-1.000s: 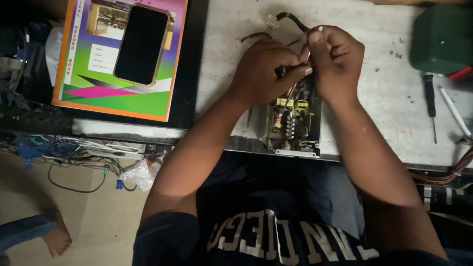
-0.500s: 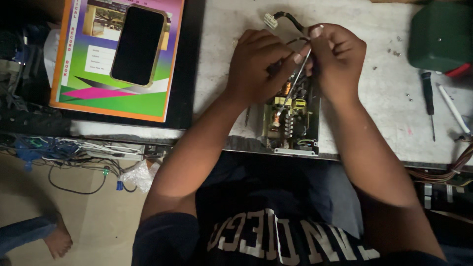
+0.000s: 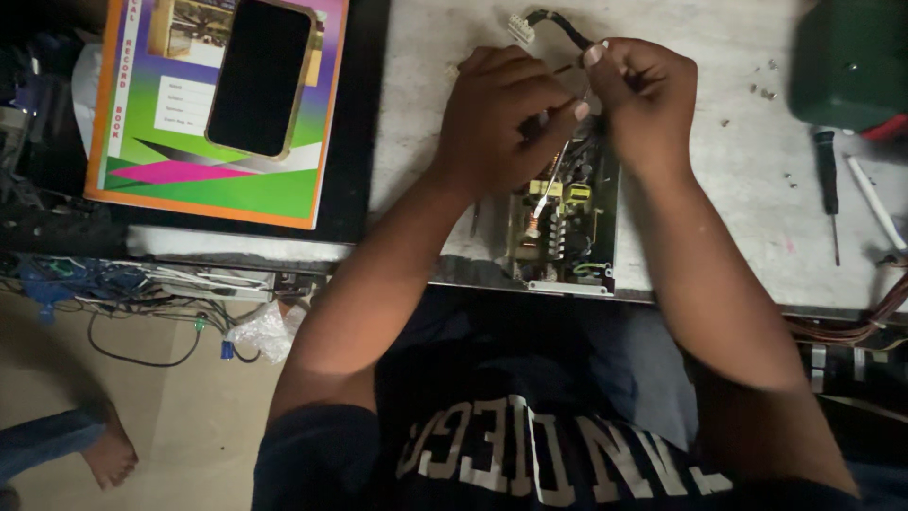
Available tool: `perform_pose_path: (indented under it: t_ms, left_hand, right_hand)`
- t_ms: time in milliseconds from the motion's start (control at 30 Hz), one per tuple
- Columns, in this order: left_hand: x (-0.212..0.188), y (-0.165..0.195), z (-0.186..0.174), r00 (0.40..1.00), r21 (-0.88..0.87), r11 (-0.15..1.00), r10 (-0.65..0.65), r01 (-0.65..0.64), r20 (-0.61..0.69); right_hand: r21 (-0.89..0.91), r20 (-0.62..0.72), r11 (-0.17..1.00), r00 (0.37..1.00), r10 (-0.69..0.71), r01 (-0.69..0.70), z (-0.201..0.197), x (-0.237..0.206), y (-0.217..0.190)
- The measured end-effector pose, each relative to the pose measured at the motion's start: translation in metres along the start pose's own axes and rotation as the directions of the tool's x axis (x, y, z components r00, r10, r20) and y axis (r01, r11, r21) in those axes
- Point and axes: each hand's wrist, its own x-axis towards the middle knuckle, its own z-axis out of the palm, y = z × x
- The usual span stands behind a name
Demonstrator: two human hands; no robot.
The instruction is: The person repairs an exposed power supply board on a workbench. They manipulate components and wires by hand, probe the board with a small tool, use a screwdriver to work on the assembly, and reposition the unit while continuing to adjust its parts.
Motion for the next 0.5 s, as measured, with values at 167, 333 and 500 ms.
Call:
perform_pose_path:
  t_ms: [167,333,500]
  left_hand:
    - [0.0,-0.003,0.0,1.0,-0.01,1.0,0.029,-0.029,-0.001]
    - [0.0,-0.002,0.001,1.0,-0.005,1.0,0.026,-0.026,0.016]
    - [-0.001,-0.002,-0.001,0.999,-0.047,0.998,0.031,-0.029,0.031]
  right_hand:
    - [0.079,0.052,0.997,0.998,-0.022,0.018,0.0,0.005,0.005]
    - [0.026,0.069,0.999,0.997,0.027,-0.029,-0.004,0.005,0.011]
    - [-0.077,0.05,0.997,0.999,-0.009,0.013,-0.007,0.008,0.022]
